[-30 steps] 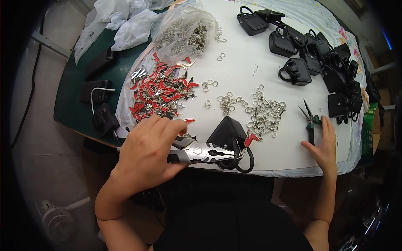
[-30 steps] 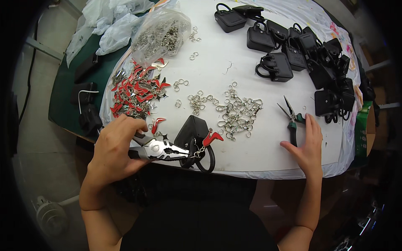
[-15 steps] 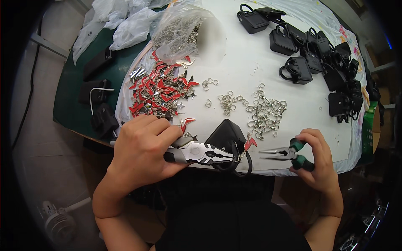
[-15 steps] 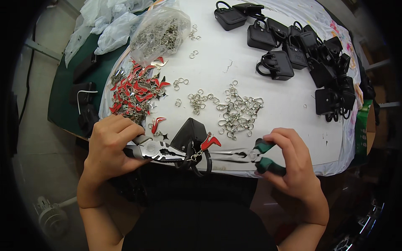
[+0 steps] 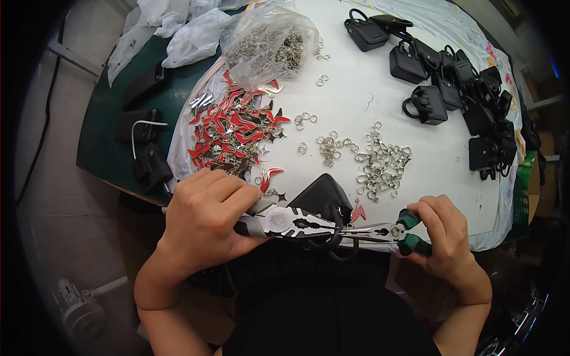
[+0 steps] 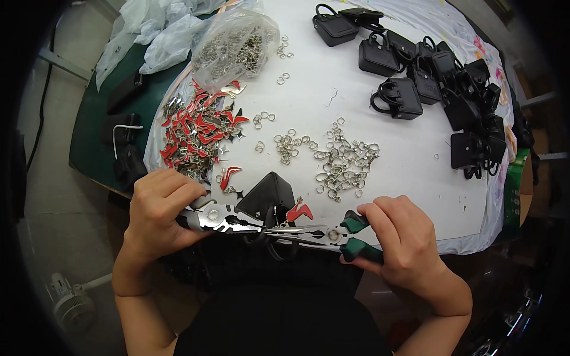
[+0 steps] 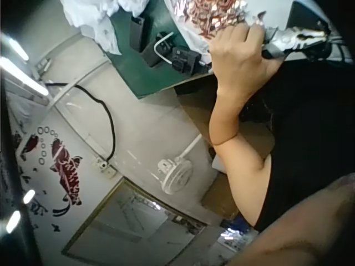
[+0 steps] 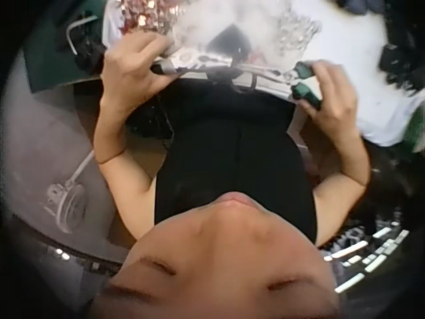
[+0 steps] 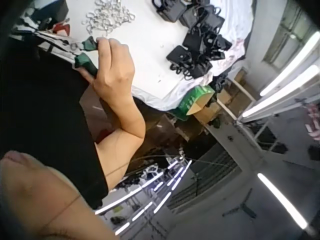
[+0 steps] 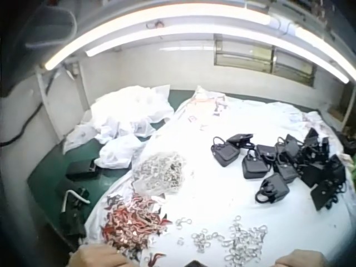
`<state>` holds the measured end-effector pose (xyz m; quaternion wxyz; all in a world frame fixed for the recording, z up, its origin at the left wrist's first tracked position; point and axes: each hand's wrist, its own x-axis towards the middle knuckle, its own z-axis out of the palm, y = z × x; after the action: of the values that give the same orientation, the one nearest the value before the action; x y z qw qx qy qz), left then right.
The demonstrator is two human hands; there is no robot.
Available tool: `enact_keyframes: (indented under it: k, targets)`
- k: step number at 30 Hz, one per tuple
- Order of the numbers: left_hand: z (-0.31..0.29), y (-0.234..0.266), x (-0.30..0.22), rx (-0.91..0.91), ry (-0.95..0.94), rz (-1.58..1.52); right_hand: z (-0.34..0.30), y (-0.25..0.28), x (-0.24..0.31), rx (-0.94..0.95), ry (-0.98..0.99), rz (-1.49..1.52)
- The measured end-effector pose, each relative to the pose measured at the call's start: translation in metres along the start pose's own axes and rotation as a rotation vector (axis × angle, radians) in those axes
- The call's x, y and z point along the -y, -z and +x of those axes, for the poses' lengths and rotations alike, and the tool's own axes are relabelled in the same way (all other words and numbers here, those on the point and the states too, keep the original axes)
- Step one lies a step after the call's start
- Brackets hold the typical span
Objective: The person assembles keychains by hand, attaching small metal rings and charms to miniature black handbags using pliers.
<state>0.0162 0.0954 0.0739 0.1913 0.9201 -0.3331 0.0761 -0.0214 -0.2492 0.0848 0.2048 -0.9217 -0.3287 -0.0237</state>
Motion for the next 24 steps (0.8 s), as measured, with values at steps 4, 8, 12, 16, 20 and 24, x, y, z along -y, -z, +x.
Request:
enact_keyframes:
  k: [4,8,12,16,20,24]
  targets:
    - [-0.004,-0.007,-0.002,-0.055,0.005,-0.049,-0.007,-0.009,0.003,-0.018,-0.05,0.095]
    - [-0.004,-0.01,-0.004,-0.128,-0.013,0.01,-0.01,-0.012,0.007,0.026,-0.142,0.167]
    - [-0.001,-0.004,-0.007,-0.104,-0.022,0.086,-0.012,-0.009,0.007,0.082,-0.192,0.227]
    - [0.002,-0.001,-0.009,-0.084,-0.021,0.081,-0.011,-0.007,-0.001,0.067,-0.104,0.18]
    - [0.003,0.006,-0.012,-0.022,0.008,0.078,-0.01,-0.006,-0.004,0.048,-0.046,0.137]
    - [0.003,0.009,-0.014,0.016,0.03,0.058,-0.01,-0.003,-0.007,0.036,-0.013,0.104]
